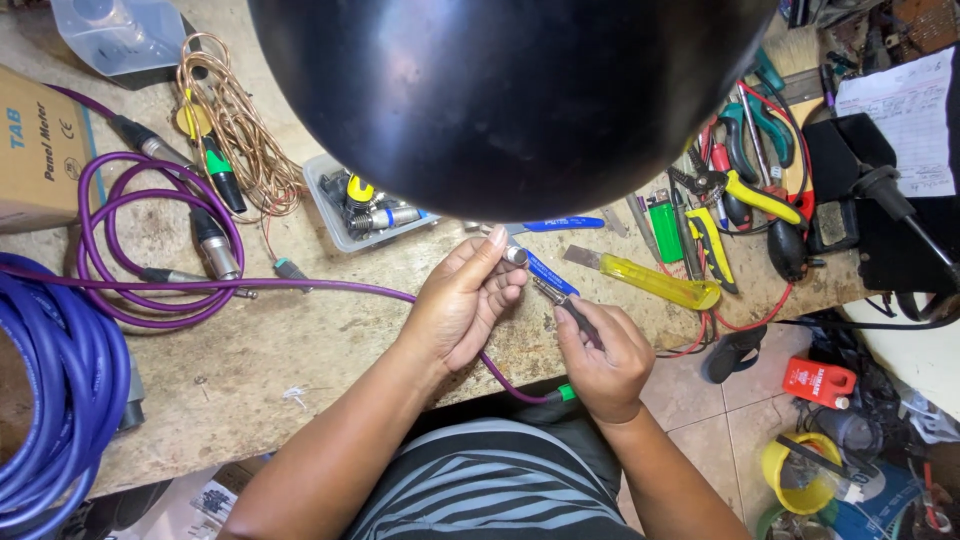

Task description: Repairing an audio cable by applying heat shrink tubing and assembling a connector

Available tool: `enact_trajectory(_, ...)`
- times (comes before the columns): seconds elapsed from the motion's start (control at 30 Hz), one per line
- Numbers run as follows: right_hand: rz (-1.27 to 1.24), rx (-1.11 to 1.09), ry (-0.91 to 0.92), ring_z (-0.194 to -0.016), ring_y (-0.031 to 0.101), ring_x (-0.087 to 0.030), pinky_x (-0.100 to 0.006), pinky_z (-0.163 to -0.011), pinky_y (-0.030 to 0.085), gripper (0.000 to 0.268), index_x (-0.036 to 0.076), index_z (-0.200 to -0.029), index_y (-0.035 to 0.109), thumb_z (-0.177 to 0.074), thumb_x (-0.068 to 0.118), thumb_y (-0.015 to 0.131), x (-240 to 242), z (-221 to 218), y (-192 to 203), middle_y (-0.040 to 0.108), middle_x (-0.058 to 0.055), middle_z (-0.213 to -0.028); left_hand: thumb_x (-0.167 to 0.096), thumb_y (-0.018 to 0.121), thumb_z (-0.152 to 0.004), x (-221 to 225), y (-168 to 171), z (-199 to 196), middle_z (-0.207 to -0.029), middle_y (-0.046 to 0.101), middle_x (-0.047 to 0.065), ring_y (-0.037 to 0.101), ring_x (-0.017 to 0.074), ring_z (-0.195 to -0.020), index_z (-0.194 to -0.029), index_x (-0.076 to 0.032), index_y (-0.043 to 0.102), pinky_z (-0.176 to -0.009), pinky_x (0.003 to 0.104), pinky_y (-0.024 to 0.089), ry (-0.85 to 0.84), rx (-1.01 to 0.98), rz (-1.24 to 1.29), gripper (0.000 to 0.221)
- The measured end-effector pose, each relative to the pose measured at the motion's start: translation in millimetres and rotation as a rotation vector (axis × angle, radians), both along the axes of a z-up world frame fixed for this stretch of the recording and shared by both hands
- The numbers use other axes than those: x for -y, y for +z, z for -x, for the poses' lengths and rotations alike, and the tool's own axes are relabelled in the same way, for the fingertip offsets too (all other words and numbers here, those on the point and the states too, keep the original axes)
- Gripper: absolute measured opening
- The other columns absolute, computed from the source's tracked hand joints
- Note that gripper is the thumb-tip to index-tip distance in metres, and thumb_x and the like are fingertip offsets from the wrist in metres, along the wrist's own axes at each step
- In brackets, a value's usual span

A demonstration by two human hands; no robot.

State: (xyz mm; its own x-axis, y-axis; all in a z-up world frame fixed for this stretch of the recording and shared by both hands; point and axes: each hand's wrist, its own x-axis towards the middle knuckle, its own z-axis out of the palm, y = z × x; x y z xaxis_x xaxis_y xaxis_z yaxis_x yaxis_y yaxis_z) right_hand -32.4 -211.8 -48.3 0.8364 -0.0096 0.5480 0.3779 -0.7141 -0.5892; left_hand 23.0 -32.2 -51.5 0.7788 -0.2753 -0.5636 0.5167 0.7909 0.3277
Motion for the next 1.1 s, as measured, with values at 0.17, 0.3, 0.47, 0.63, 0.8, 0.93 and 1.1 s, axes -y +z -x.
enact_trajectory(0.17,-0.002,0.004,-0.005,-0.049,0.06,-0.019,-0.029,-0.046,0.049,0.009,0.002,-0.091,0.078,-0.084,0.003,0.085,-1.6,-0.9,1.3,0.073,-0.009,-0.076,-0.027,0.068,-0.101,0.6,4.3,0.0,-0.092,0.075,0.015,0.078,0.0168,-0.078,-0.097,-0.003,0.061,-0.069,0.021,0.067,0.002,-0.01,0.035,0.025)
enact_trajectory(0.3,-0.002,-0.007,-0.012,-0.05,0.061,-0.021,-0.031,-0.046,0.048,0.01,0.001,-0.091,0.078,-0.085,0.003,0.085,-2.4,0.1,0.9,0.073,-0.01,-0.077,-0.028,0.068,-0.1,-0.3,5.8,1.2,-0.093,0.076,0.016,0.078,0.0176,-0.081,-0.096,-0.004,0.062,-0.071,0.022,0.066,-0.011,-0.017,0.047,0.025)
enact_trajectory(0.47,-0.007,-0.037,-0.005,-0.051,0.061,-0.021,-0.032,-0.047,0.048,0.011,0.002,-0.096,0.078,-0.087,0.002,0.082,-2.4,0.5,2.0,0.072,-0.01,-0.077,-0.027,0.069,-0.1,-0.8,4.0,3.3,-0.094,0.077,0.015,0.078,0.0175,-0.082,-0.094,-0.005,0.061,-0.072,0.022,0.066,0.001,-0.029,0.052,0.024)
enact_trajectory(0.63,0.015,-0.099,0.023,-0.053,0.062,-0.022,-0.033,-0.049,0.049,0.013,0.002,-0.104,0.079,-0.091,0.002,0.077,-8.0,-1.4,12.7,0.071,-0.011,-0.077,-0.026,0.069,-0.1,-1.3,9.1,5.3,-0.096,0.077,0.017,0.079,0.0191,-0.084,-0.092,-0.005,0.06,-0.073,0.023,0.067,0.005,-0.04,0.087,0.024)
enact_trajectory(0.8,0.077,-0.186,0.064,-0.052,0.062,-0.024,-0.035,-0.048,0.05,0.014,0.005,-0.105,0.078,-0.091,0.006,0.076,-12.1,-3.3,20.8,0.067,-0.009,-0.072,-0.023,0.067,-0.101,-0.4,8.5,6.3,-0.103,0.077,0.02,0.078,0.0207,-0.088,-0.095,-0.005,0.061,-0.076,0.024,0.067,0.035,-0.02,0.177,0.02)
enact_trajectory(0.93,0.058,-0.213,0.029,-0.06,0.065,-0.024,-0.034,-0.056,0.052,0.015,0.003,-0.109,0.077,-0.094,0.006,0.074,-9.2,-4.1,27.2,0.069,-0.01,-0.079,-0.021,0.066,-0.102,-4.6,8.3,8.4,-0.105,0.076,0.019,0.078,0.02,-0.09,-0.101,-0.006,0.06,-0.079,0.024,0.066,0.056,0.01,0.15,0.017)
enact_trajectory(1.1,0.034,-0.156,0.06,-0.076,0.074,-0.033,-0.038,-0.067,0.056,0.016,0.001,-0.102,0.079,-0.087,0.004,0.084,-8.0,-9.9,39.8,0.076,-0.015,-0.087,-0.018,0.063,-0.102,-5.5,7.7,11.9,-0.109,0.074,0.018,0.076,0.0211,-0.096,-0.12,-0.002,0.062,-0.085,0.027,0.066,0.067,0.122,0.066,0.024)
